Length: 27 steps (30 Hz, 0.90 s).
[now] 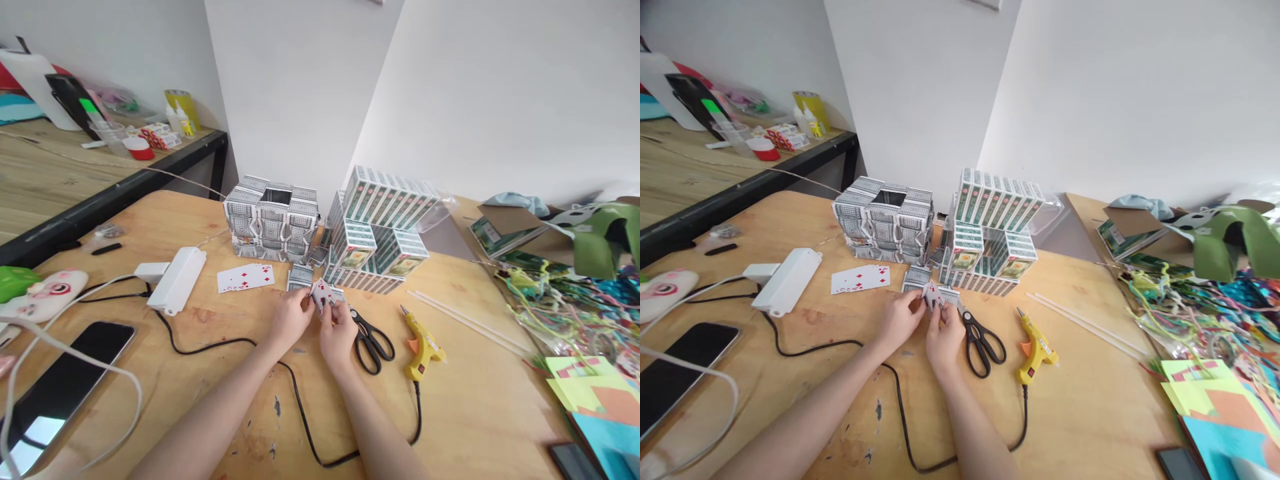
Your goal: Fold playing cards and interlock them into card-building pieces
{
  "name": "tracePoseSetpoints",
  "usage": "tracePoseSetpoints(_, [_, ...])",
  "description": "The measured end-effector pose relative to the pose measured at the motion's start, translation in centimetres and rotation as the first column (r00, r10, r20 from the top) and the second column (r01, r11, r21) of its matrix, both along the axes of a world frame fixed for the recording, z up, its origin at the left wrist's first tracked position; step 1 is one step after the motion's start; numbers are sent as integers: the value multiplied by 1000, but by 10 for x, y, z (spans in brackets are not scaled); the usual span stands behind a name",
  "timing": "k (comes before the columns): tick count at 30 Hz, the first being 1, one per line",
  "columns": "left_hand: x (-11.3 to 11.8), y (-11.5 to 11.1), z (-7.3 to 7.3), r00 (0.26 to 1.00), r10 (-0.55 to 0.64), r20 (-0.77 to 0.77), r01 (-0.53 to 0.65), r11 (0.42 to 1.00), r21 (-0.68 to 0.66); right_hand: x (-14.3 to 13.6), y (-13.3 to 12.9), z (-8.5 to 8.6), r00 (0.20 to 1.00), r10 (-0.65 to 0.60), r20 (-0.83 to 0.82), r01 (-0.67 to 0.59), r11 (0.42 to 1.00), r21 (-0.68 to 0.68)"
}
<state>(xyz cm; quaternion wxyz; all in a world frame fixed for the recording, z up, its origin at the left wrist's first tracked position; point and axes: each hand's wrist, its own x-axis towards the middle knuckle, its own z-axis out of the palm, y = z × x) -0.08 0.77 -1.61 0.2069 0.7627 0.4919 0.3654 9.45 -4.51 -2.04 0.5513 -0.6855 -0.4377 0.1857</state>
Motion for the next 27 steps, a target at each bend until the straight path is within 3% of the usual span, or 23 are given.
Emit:
tracePoseSetpoints(5, [1,-1,-2,992,34,-124,-30,999,34,-2,3,0,995,24,-96,-24,1000,-6])
tracePoseSetpoints(11, [0,-2,0,971,80,-226,-67,996,65,-6,3,0,999,30,36,-25,993,-115])
tracePoseSetpoints(15, [-2,-4,1,958,87,-273,-49,989,141,-3,6,-1,997,66,-29,-69,986,-149])
tracePoseSetpoints(20, [-3,-3,-1,980,95,-173,-61,980,188,5,11,-4,967,92,-237,-110,992,-63])
tracePoseSetpoints(27, [-4,-1,-1,996,52,-67,-46,995,84,12,11,-2,996,19,-91,-21,1000,-13])
